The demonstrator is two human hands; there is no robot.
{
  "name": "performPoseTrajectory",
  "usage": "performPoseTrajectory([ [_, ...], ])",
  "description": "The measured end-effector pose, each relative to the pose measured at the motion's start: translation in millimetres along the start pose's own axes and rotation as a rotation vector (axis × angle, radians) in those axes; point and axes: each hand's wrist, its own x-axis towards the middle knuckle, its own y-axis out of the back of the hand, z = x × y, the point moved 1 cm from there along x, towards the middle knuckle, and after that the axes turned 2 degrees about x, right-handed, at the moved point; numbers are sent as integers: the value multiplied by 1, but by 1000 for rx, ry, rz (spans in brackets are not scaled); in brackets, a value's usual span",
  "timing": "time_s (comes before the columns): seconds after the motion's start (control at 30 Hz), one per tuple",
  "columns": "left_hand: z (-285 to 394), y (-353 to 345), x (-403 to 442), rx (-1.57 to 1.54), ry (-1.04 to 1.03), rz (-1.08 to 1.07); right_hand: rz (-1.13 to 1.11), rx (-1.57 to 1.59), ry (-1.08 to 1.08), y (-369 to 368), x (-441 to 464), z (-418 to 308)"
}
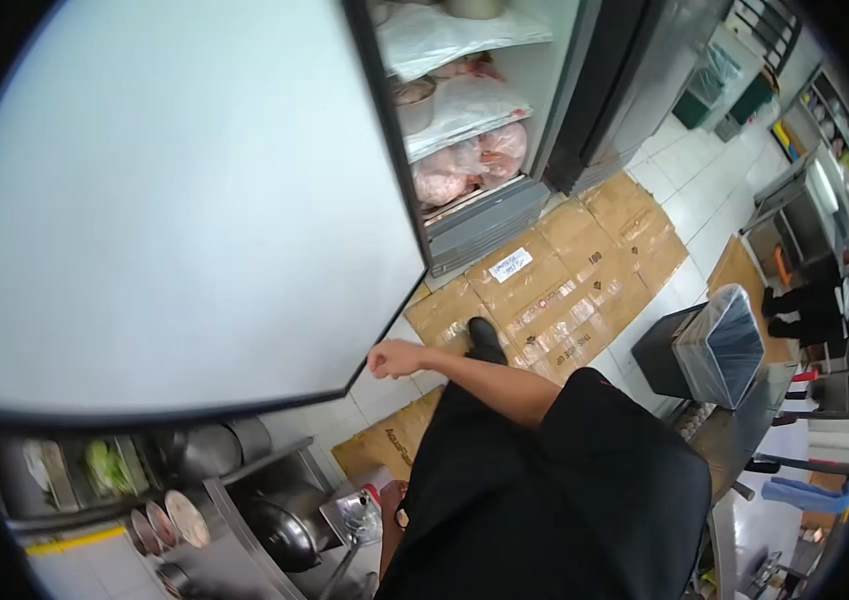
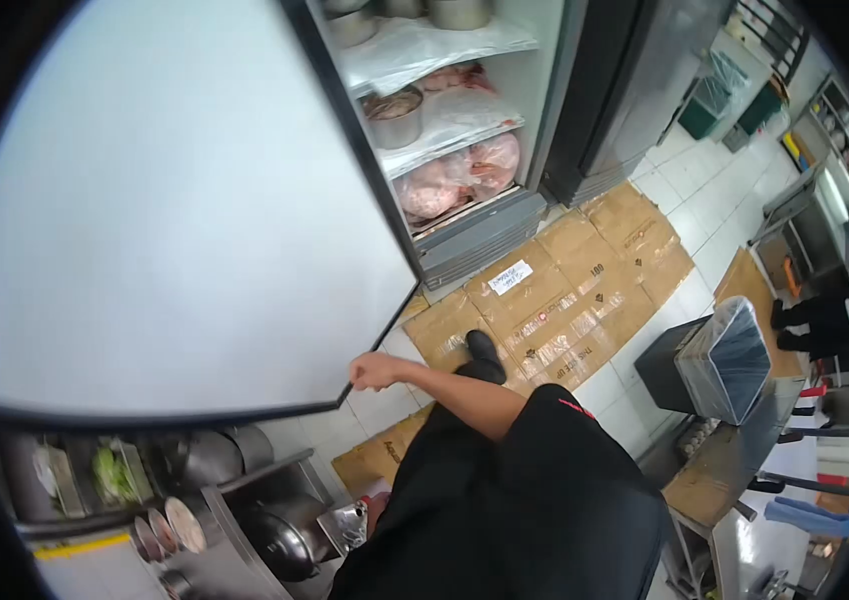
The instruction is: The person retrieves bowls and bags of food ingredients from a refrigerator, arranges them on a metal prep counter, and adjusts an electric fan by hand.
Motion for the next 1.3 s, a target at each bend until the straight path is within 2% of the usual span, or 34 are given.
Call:
performPoseTrajectory([
  [0.03, 33, 4, 9, -53, 3, 62, 8, 36, -55, 40, -7, -2],
  [0.07, 66, 8, 18, -106, 3, 125, 115, 67, 29, 79, -14, -7],
  [0.13, 123, 11, 51, -351, 424, 93, 390, 139, 154, 159, -31, -22],
  [0.17, 142, 14, 76, -257, 442, 41, 551, 174, 202, 204, -37, -34],
  [0.23, 166, 31, 113, 109, 102, -80, 719, -17, 228, 297, -36, -60],
  [0.27, 203, 39, 119, 110, 182, -96, 848, 152, 196, 333, -33, -81],
  [0.33, 317, 52, 150, 98, 242, -89, 1008, 16, 340, 415, 13, -88],
  [0.37, 362, 53, 158, -33, 123, 60, 989, 20, 354, 442, 32, -100],
  [0.4, 400, 52, 168, -164, -5, 215, 1064, 11, 225, 467, 51, -117],
  [0.43, 435, 47, 178, -178, -15, 244, 1136, -4, 99, 490, 66, -131],
  [0.47, 463, 40, 184, -268, -69, 245, 1117, -12, 127, 504, 80, -133],
  [0.5, 486, 36, 192, -348, -124, 242, 1073, -121, 58, 509, 92, -132],
  [0.53, 493, 23, 200, -296, -256, 226, 1033, -223, -11, 514, 106, -127],
  [0.57, 503, 13, 203, -49, -308, 233, 1030, -211, 52, 514, 121, -112],
  [0.6, 505, 2, 205, -38, -315, 150, 1030, -202, 120, 515, 128, -102],
  [0.63, 521, -3, 200, 104, -279, 73, 1015, -172, 60, 512, 122, -100],
  [0.7, 511, -14, 201, 60, -224, -29, 982, -151, 8, 505, 105, -96],
  [0.77, 495, -17, 203, 50, -191, -26, 896, 650, -50, 505, 97, -104],
  [0.8, 484, -16, 207, 58, -206, 2, 884, 648, -26, 511, 103, -118],
  [0.87, 484, -21, 200, 47, -201, 42, 891, 602, 30, 508, 114, -132],
  [0.93, 498, -11, 197, 138, -151, 6, 1050, -48, 313, 525, 209, -52],
  [1.0, 509, -6, 197, 191, -116, 19, 787, 196, -118, 531, 158, -98],
  [1.03, 512, -4, 198, 170, -157, 46, 779, 185, -117, 529, 148, -100],
  [1.07, 510, 2, 200, 158, -202, 72, 907, 157, -95, 528, 142, -99],
  [1.13, 503, 7, 200, 136, -223, 114, 1067, -119, -37, 522, 126, -91],
  [1.2, 495, 5, 190, 62, -274, 178, 1119, -218, -11, 516, 111, -103],
  [1.27, 459, -2, 192, 18, -281, 124, 831, -317, 35, 555, 159, -64],
  [1.3, 447, -2, 184, 15, -246, 143, 838, -211, 12, 550, 145, -80],
])
